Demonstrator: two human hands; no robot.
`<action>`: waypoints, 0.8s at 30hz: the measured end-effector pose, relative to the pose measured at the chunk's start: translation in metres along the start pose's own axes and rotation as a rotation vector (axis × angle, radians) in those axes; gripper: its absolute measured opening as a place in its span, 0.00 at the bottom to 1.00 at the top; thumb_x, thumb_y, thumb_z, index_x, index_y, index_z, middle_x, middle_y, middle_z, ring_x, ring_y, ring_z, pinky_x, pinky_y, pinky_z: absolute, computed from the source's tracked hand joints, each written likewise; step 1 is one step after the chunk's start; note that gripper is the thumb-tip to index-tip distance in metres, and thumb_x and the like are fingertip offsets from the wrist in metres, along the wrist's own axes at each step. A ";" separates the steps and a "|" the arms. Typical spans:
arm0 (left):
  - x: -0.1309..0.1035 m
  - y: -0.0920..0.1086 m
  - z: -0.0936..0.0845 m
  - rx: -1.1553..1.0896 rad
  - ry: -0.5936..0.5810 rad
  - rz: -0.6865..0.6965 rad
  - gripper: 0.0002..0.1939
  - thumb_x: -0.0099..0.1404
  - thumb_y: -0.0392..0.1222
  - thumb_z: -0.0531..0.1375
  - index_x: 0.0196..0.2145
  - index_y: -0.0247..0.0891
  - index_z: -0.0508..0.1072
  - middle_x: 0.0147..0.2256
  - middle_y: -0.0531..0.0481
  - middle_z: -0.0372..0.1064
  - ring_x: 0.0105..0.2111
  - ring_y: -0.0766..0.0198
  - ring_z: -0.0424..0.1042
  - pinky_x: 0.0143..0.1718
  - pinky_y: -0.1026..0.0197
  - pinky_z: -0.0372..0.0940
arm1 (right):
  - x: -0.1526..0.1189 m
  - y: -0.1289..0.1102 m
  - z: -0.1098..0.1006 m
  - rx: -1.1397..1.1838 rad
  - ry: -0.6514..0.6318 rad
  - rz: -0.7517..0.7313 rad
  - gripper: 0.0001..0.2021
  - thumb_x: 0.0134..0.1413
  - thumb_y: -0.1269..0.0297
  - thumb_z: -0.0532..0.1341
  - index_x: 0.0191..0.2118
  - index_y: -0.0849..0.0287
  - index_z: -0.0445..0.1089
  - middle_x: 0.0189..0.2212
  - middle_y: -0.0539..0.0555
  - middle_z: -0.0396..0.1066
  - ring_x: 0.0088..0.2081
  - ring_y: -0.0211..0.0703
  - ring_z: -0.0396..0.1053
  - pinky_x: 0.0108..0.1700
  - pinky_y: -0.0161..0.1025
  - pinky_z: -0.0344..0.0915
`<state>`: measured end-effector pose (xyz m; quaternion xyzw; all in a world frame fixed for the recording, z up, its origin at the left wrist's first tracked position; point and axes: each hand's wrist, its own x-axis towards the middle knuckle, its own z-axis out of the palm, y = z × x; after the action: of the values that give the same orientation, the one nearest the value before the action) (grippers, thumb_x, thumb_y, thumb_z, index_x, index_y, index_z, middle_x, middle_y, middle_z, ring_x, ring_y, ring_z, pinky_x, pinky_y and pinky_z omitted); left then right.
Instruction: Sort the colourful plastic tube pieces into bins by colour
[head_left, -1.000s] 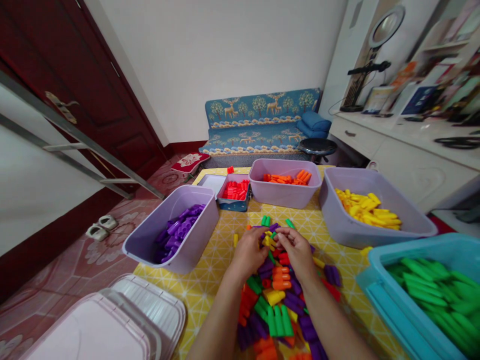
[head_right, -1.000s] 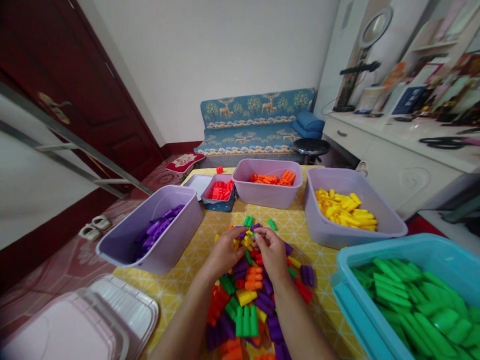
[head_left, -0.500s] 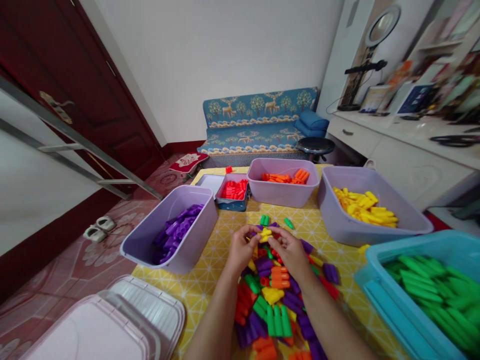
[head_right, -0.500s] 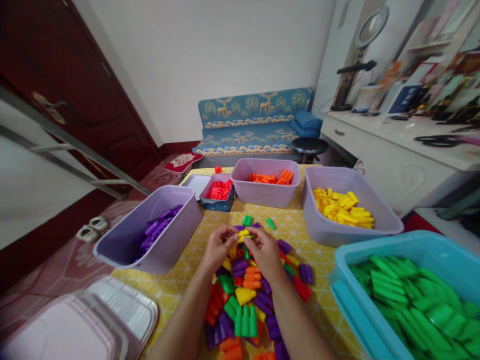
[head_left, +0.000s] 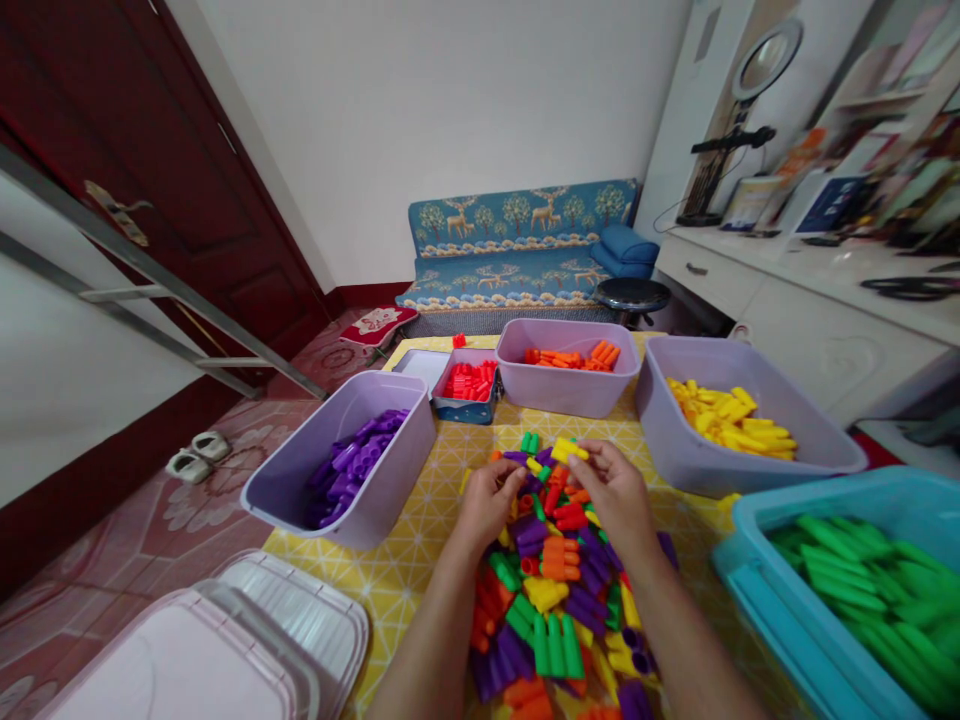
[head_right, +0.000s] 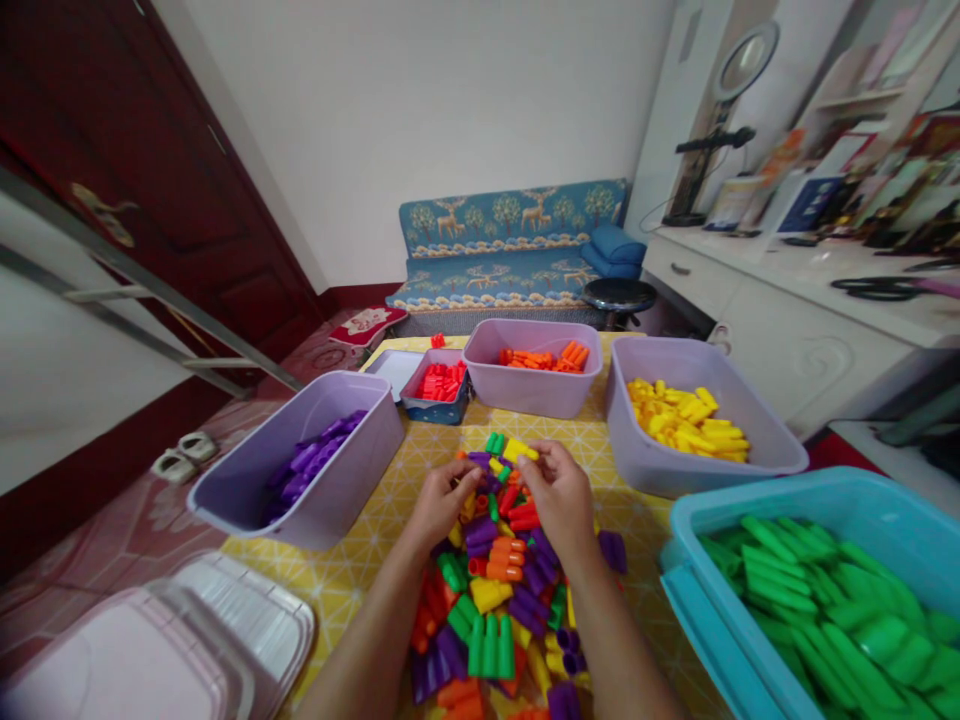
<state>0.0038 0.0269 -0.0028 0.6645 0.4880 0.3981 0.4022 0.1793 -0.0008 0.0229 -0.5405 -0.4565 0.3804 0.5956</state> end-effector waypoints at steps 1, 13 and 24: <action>0.000 0.000 0.000 0.013 0.004 -0.005 0.14 0.64 0.47 0.55 0.33 0.35 0.76 0.28 0.49 0.73 0.29 0.63 0.69 0.31 0.65 0.61 | 0.004 -0.006 -0.008 0.048 0.085 -0.006 0.15 0.46 0.54 0.66 0.38 0.57 0.68 0.26 0.51 0.74 0.26 0.41 0.71 0.30 0.36 0.68; 0.000 -0.004 0.003 0.064 0.044 -0.027 0.14 0.63 0.47 0.55 0.33 0.34 0.76 0.25 0.52 0.70 0.25 0.66 0.64 0.28 0.66 0.57 | 0.017 -0.047 -0.044 0.795 0.459 -0.076 0.07 0.47 0.67 0.65 0.33 0.61 0.68 0.43 0.58 0.73 0.46 0.42 0.72 0.50 0.41 0.68; 0.000 -0.005 0.003 0.063 0.045 -0.019 0.14 0.63 0.46 0.55 0.32 0.34 0.75 0.24 0.53 0.67 0.24 0.68 0.63 0.27 0.67 0.56 | 0.008 -0.060 -0.040 0.866 0.501 -0.076 0.05 0.52 0.67 0.59 0.35 0.53 0.70 0.58 0.46 0.61 0.60 0.42 0.57 0.63 0.56 0.47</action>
<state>0.0050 0.0274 -0.0082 0.6630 0.5158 0.3935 0.3735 0.2179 -0.0127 0.0839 -0.3016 -0.1190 0.3715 0.8700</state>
